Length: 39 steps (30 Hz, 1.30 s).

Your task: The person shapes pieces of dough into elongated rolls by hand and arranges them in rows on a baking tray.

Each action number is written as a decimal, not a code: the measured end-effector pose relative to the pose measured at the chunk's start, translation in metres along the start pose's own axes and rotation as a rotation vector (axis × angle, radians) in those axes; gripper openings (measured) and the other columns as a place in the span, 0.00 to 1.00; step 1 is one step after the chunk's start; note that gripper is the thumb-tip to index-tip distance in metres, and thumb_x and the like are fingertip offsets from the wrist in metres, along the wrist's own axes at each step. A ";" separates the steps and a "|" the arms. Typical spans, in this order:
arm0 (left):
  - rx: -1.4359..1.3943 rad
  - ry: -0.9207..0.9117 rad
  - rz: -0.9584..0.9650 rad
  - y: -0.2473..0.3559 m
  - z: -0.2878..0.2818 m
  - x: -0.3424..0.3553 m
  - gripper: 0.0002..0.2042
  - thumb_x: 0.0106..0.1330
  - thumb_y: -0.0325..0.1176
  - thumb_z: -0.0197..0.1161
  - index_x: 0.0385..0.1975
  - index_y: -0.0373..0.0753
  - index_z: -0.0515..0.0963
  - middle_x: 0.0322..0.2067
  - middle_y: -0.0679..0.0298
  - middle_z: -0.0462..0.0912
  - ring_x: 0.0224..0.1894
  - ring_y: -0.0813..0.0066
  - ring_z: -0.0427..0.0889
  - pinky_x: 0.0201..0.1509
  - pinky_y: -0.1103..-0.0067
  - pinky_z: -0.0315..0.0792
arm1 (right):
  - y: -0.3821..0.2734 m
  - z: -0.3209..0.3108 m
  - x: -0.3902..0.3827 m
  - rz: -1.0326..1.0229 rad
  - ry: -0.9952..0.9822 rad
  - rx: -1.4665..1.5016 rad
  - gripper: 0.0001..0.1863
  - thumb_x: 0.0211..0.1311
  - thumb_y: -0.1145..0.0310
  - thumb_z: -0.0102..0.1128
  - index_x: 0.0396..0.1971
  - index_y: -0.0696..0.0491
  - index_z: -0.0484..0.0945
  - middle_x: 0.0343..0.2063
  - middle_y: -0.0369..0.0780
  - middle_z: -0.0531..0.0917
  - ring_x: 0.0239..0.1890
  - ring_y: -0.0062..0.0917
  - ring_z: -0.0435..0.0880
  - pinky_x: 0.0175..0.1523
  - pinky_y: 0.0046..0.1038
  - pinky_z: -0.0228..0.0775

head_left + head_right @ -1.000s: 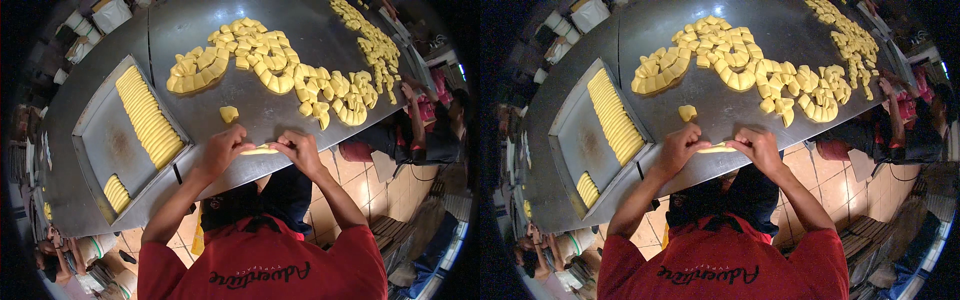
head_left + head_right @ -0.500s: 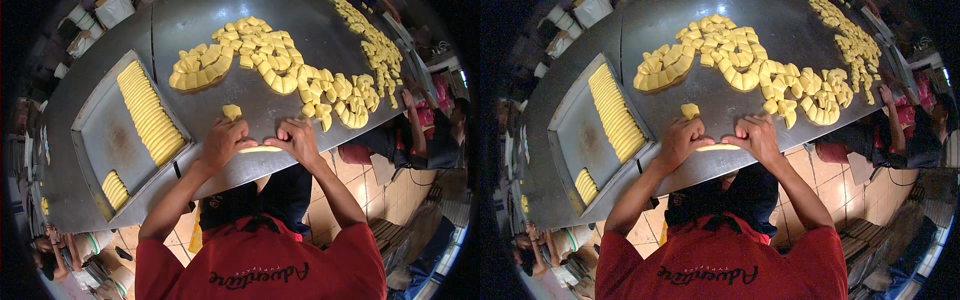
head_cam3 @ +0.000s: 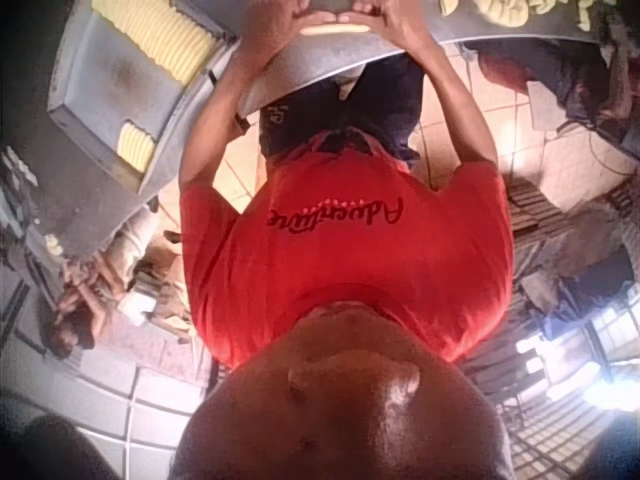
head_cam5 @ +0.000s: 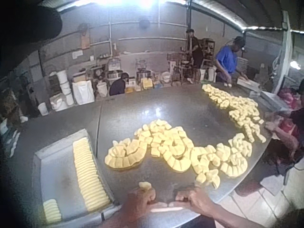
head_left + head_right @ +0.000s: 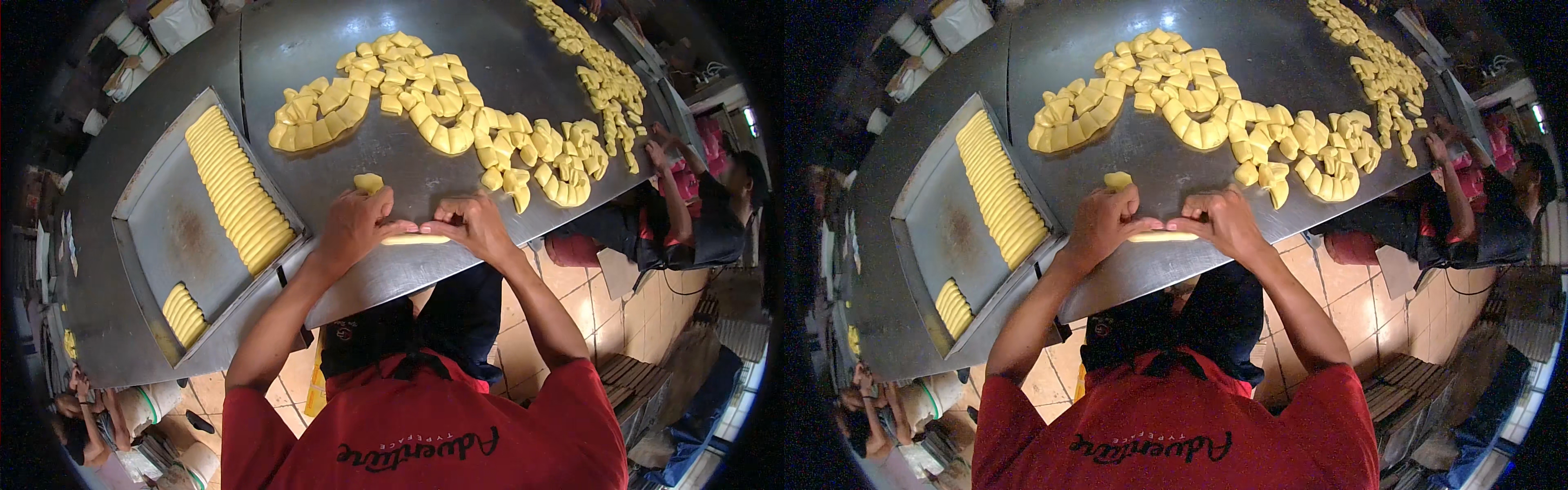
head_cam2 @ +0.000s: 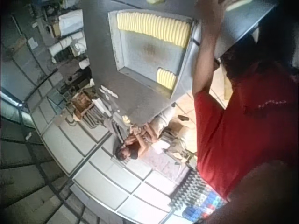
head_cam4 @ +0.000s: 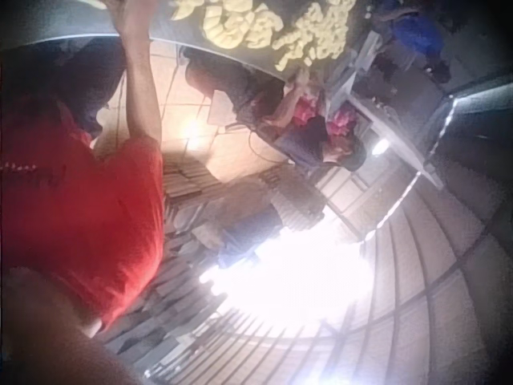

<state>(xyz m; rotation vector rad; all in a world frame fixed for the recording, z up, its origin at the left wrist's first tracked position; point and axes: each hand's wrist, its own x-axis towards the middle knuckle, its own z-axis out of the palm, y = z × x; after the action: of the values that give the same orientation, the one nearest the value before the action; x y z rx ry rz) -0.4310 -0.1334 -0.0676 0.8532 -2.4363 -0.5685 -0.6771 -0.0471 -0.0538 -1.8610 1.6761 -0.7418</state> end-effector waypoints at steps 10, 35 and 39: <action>-0.035 0.083 0.021 -0.005 0.000 -0.001 0.27 0.55 0.49 0.84 0.26 0.40 0.70 0.19 0.62 0.72 0.23 0.61 0.74 0.32 0.64 0.69 | -0.004 -0.002 0.007 -0.031 0.046 -0.185 0.25 0.53 0.46 0.84 0.23 0.53 0.82 0.19 0.38 0.83 0.24 0.30 0.83 0.36 0.34 0.70; -0.374 0.109 -0.204 0.021 -0.003 -0.028 0.13 0.70 0.28 0.71 0.52 0.36 0.87 0.47 0.56 0.85 0.52 0.52 0.84 0.54 0.62 0.79 | -0.013 0.010 0.010 -0.295 0.075 -0.001 0.18 0.67 0.69 0.73 0.56 0.52 0.89 0.42 0.44 0.84 0.45 0.41 0.84 0.51 0.39 0.76; -0.095 0.002 -0.103 0.013 -0.007 -0.051 0.21 0.75 0.22 0.59 0.67 0.34 0.76 0.63 0.49 0.79 0.68 0.48 0.76 0.69 0.58 0.72 | -0.025 0.007 0.011 -0.139 0.010 0.070 0.17 0.70 0.68 0.71 0.56 0.54 0.88 0.46 0.47 0.85 0.51 0.44 0.85 0.56 0.41 0.77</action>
<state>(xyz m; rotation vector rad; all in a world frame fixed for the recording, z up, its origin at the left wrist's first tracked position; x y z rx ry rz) -0.3982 -0.0923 -0.0711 0.9430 -2.3541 -0.7147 -0.6533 -0.0556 -0.0407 -1.9423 1.5188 -0.8557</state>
